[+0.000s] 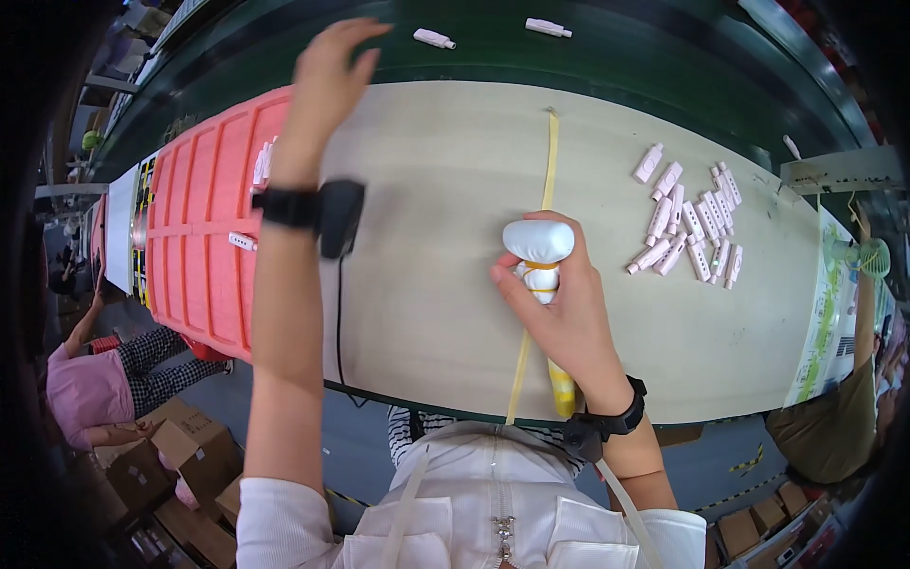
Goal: The person picks up pink plastic components, scans them with a handheld scanner, and places them into a pink foam tray. This process is repeated for several components until the person begins scanning and placing them directly onto the table.
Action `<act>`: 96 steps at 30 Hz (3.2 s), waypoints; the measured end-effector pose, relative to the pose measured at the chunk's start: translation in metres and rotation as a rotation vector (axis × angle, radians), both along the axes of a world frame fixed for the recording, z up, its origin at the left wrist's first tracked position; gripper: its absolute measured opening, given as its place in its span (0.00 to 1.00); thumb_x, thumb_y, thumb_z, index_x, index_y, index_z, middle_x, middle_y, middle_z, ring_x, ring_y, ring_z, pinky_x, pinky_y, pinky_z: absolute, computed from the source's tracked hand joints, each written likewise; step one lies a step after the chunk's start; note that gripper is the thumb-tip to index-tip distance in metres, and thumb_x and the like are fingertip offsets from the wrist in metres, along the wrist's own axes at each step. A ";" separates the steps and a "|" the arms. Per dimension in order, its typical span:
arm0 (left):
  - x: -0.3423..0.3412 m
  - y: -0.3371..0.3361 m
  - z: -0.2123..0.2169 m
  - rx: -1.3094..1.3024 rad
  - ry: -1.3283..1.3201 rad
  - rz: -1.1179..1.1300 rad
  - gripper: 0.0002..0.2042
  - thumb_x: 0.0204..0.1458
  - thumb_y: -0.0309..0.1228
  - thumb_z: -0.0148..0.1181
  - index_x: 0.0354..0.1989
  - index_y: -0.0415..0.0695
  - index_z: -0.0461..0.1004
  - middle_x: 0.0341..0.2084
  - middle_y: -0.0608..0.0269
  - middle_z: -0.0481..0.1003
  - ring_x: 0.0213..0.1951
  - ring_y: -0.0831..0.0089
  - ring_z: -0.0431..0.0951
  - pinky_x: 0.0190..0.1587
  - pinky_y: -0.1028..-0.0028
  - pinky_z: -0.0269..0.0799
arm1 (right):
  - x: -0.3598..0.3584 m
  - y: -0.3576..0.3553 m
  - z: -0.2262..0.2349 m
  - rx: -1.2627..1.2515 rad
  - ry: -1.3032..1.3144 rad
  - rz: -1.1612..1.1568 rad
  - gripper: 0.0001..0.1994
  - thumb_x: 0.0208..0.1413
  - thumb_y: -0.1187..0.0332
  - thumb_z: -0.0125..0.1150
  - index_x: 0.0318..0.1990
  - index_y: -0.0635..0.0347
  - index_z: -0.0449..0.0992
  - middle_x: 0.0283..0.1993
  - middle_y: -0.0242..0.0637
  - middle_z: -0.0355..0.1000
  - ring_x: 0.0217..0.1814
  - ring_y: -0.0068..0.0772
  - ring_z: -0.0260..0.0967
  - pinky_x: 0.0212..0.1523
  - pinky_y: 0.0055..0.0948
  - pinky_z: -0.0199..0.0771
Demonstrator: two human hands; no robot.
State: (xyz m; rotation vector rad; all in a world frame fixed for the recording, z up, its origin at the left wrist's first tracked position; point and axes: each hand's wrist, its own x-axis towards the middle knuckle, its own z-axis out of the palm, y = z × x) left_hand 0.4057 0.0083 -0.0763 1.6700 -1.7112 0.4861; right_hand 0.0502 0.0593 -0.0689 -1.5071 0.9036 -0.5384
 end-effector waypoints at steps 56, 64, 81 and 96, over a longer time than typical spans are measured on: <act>-0.207 0.152 -0.019 0.281 1.083 -0.149 0.10 0.48 0.20 0.70 0.39 0.40 0.81 0.40 0.60 0.82 0.40 0.63 0.83 0.43 0.66 0.78 | 0.003 0.004 0.021 0.140 0.163 -0.173 0.20 0.67 0.66 0.61 0.63 0.60 0.66 0.45 0.36 0.75 0.24 0.19 0.68 0.19 0.20 0.65; -0.204 0.154 -0.018 0.227 1.511 -0.326 0.13 0.55 0.20 0.67 0.49 0.39 0.84 0.41 0.55 0.84 0.42 0.74 0.84 0.44 0.75 0.82 | 0.008 0.015 0.021 0.144 -0.013 -0.126 0.23 0.65 0.67 0.65 0.63 0.60 0.63 0.42 0.31 0.72 0.21 0.12 0.60 0.18 0.16 0.58; -0.161 0.152 0.002 0.314 1.126 -0.093 0.11 0.57 0.25 0.67 0.47 0.38 0.84 0.37 0.53 0.84 0.37 0.69 0.85 0.40 0.73 0.80 | 0.008 0.012 0.007 0.051 0.011 -0.084 0.26 0.63 0.66 0.67 0.65 0.59 0.63 0.40 0.29 0.74 0.23 0.10 0.63 0.17 0.14 0.59; 0.069 0.023 0.005 -0.024 -0.043 0.352 0.10 0.58 0.30 0.62 0.45 0.49 0.85 0.44 0.56 0.83 0.48 0.53 0.82 0.51 0.59 0.77 | 0.004 0.003 0.002 0.024 0.069 0.005 0.26 0.62 0.69 0.66 0.65 0.56 0.63 0.39 0.26 0.73 0.26 0.10 0.63 0.19 0.14 0.60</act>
